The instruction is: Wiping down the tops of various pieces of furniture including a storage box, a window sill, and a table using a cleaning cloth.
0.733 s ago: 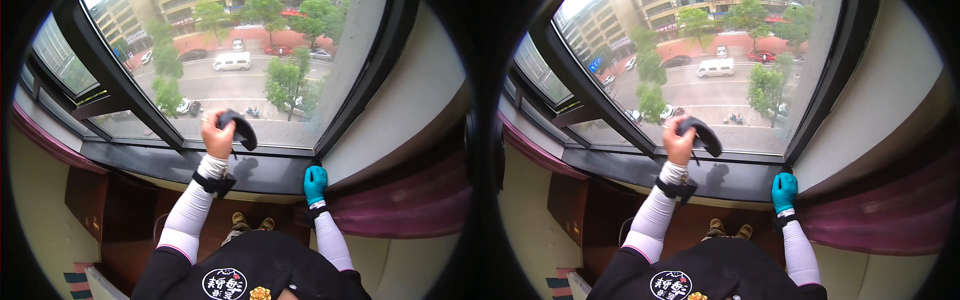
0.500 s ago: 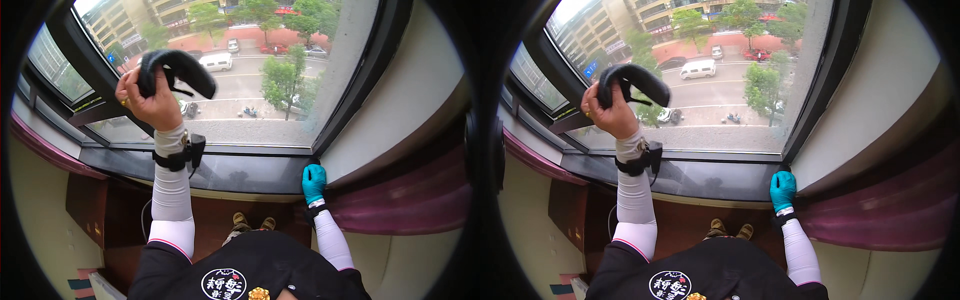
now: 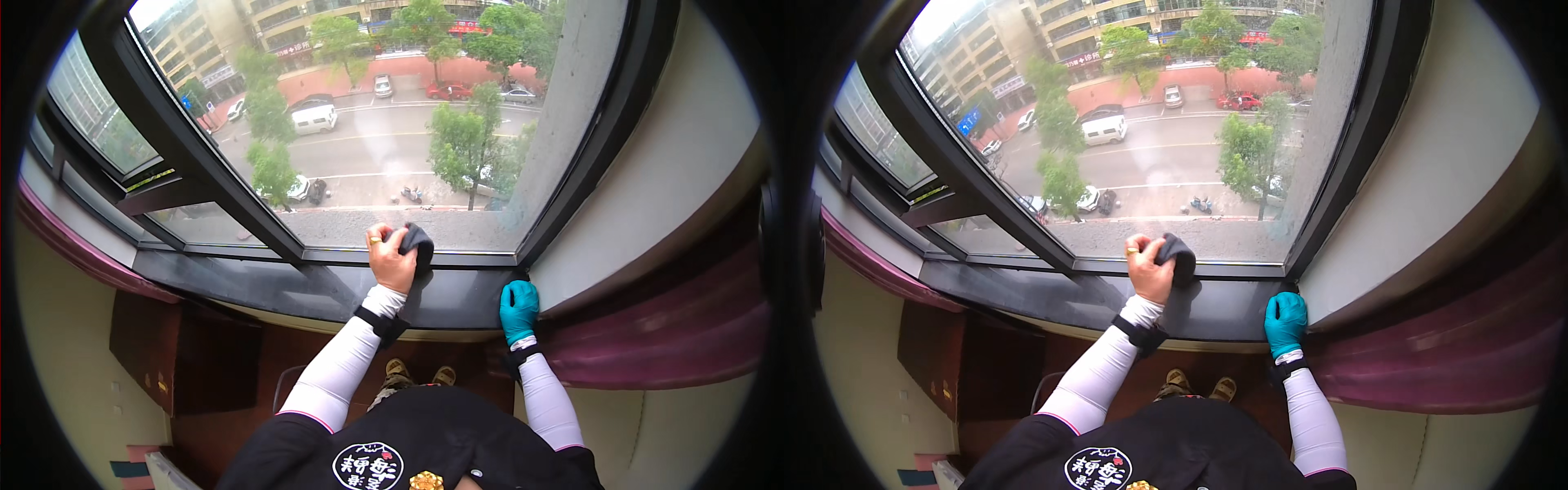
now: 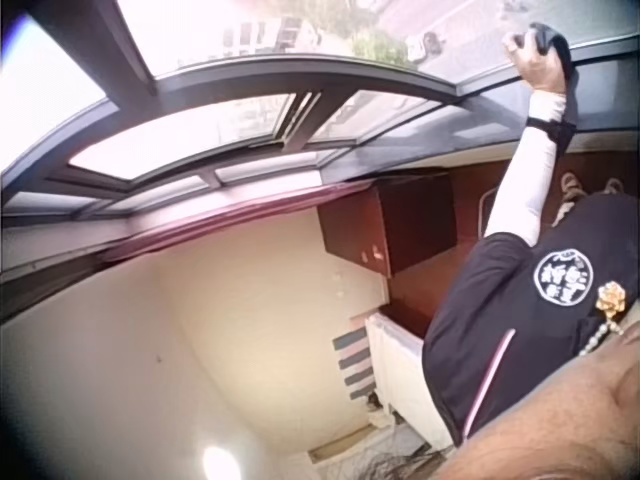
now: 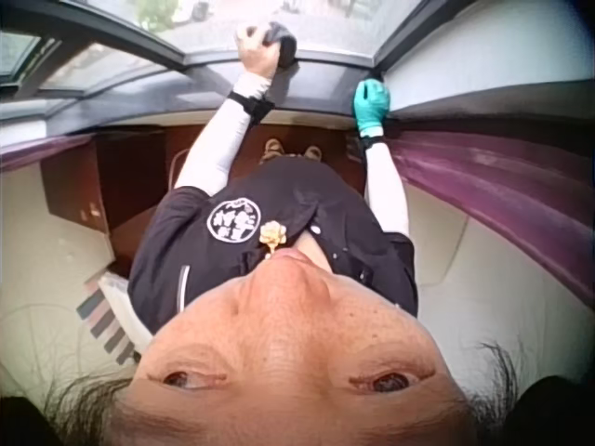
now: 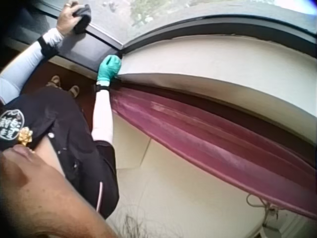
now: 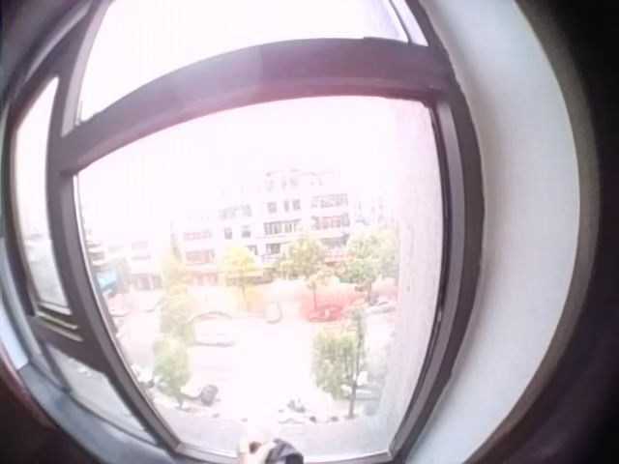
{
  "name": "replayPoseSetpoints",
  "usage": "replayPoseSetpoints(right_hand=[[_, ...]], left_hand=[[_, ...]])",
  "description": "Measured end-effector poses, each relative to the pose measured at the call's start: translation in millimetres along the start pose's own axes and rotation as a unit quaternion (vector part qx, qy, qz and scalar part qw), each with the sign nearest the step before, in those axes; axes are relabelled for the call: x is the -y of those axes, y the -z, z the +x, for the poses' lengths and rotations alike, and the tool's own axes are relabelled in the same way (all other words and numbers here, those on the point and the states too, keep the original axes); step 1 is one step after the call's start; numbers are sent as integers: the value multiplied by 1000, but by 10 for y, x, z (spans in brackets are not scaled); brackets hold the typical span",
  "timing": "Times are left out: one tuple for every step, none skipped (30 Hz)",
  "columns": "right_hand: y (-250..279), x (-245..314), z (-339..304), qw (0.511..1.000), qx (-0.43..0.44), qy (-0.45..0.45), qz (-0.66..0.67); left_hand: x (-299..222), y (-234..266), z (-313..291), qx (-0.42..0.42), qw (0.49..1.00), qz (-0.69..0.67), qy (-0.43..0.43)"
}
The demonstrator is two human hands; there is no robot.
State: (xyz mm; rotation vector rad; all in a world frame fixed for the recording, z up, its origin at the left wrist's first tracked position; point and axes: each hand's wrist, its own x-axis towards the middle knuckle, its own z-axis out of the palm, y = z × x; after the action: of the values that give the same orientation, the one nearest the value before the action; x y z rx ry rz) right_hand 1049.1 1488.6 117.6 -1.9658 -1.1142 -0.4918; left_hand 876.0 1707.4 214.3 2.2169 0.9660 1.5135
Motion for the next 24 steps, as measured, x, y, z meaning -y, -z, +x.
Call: replayPoseSetpoints(right_hand=[[8,-6,0,1000,6,-7,2],[13,0,-4,1000,12,-13,5],[22,-7,-6,1000,13,-13,2],[31,-10,3,1000,20,-9,-11],[29,11,17,999,28,-1,-19],[31,14,15,999,29,2,-19],[26,2,4,999,28,0,-24],[3,7,1,999,28,1,-26],[5,-41,-26,999,28,2,-30],[-21,-45,-37,999,27,3,-32],[-38,-56,-46,999,25,2,-34],[-37,-50,-40,999,27,3,-31],[-27,-44,-42,999,27,5,-31],[-20,-27,-37,999,35,-1,-21],[-8,-38,-40,999,42,-10,-16],[0,-14,-25,999,41,-9,-14],[12,-15,-23,999,45,-7,-16],[24,-19,-25,999,48,-7,-18],[30,-15,-27,999,46,-11,-19],[32,15,-14,999,37,-4,-19],[37,20,-7,999,29,2,-20],[47,23,-4,999,27,-2,-22],[54,25,1,999,30,-5,-22],[45,41,6,999,33,-5,-21]], left_hand=[[-58,59,119,-6,1000,-8,-5],[-168,140,287,-26,999,-20,-10],[-320,219,502,-62,997,-45,-24],[-490,305,746,-100,991,-59,-71],[-621,382,973,-148,983,-67,-87],[-765,455,1212,-193,973,-71,-108],[-941,509,1435,-238,961,-55,-133],[-1102,591,1621,-264,949,-73,-156],[-1239,572,1743,-270,939,-117,-179],[-1355,549,1829,-278,927,-162,-195],[-1436,533,1856,-277,921,-105,-254],[-1476,409,1851,-256,911,-125,-299],[-1526,296,1748,-214,916,-110,-322],[-1537,207,1602,-164,920,-104,-342],[-1491,46,1406,-97,930,-69,-348],[-1353,-133,1262,-78,919,-29,-386],[-1238,-266,1090,-64,904,45,-421],[-1169,-319,937,-15,899,5,-438],[-1068,-325,776,54,891,16,-451],[-938,-334,663,89,875,24,-475],[-824,-314,557,145,854,45,-498],[-706,-300,494,191,829,37,-524],[-592,-297,452,236,802,31,-548],[-458,-299,424,245,787,32,-566]])
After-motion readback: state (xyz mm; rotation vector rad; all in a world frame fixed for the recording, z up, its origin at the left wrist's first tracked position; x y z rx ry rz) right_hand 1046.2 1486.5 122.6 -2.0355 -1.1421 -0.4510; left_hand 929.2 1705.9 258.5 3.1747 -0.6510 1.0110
